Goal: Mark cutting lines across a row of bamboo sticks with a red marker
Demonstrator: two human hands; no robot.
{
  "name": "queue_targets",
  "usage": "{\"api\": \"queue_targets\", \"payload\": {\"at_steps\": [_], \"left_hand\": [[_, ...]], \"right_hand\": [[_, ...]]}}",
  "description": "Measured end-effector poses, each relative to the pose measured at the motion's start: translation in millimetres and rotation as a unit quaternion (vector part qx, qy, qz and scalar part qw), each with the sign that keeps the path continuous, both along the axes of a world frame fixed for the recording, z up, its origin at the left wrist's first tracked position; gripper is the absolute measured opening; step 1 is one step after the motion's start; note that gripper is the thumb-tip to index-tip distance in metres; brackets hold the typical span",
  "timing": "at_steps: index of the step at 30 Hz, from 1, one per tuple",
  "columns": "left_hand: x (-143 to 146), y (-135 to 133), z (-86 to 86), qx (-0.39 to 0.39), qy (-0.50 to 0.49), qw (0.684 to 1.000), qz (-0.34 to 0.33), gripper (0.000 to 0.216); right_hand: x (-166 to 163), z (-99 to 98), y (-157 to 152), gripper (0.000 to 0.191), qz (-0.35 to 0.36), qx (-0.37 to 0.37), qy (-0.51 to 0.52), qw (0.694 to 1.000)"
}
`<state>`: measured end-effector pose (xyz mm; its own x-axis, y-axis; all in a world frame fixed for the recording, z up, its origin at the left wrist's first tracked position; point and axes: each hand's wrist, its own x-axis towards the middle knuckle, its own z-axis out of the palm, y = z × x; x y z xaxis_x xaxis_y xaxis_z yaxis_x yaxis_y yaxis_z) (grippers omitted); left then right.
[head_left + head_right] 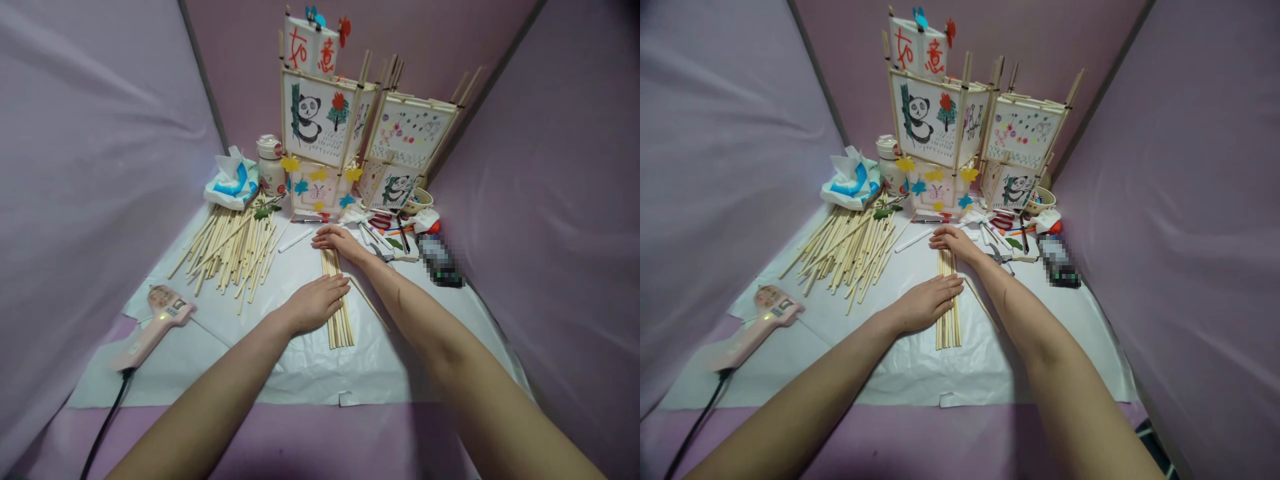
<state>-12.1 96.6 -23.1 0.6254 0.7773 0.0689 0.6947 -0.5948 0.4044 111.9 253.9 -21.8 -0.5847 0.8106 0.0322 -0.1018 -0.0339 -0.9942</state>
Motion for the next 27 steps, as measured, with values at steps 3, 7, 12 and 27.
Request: {"api": "queue_targets", "payload": {"at_steps": [3, 7, 12, 27], "left_hand": [[0.6, -0.4, 2.9, -0.007, 0.009, 1.0, 0.002, 0.047], [1.4, -2.9, 4.5, -0.007, 0.012, 1.0, 0.003, 0.046], [5.7, -14.0, 4.5, -0.005, 0.026, 1.0, 0.004, 0.046], [8.2, -24.4, 7.5, -0.03, 0.057, 0.997, -0.032, 0.05]], "right_hand": [[-0.9, 0.6, -0.1, 0.021, 0.008, 0.0, -0.007, 1.0], [-0.6, 1.9, -2.0, 0.023, 0.018, 0.002, -0.022, 1.0], [2.0, 3.0, -9.2, 0.02, 0.025, -0.005, -0.03, 0.999], [12.5, 0.9, -22.2, 0.014, 0.042, 0.032, -0.067, 0.996]]}}
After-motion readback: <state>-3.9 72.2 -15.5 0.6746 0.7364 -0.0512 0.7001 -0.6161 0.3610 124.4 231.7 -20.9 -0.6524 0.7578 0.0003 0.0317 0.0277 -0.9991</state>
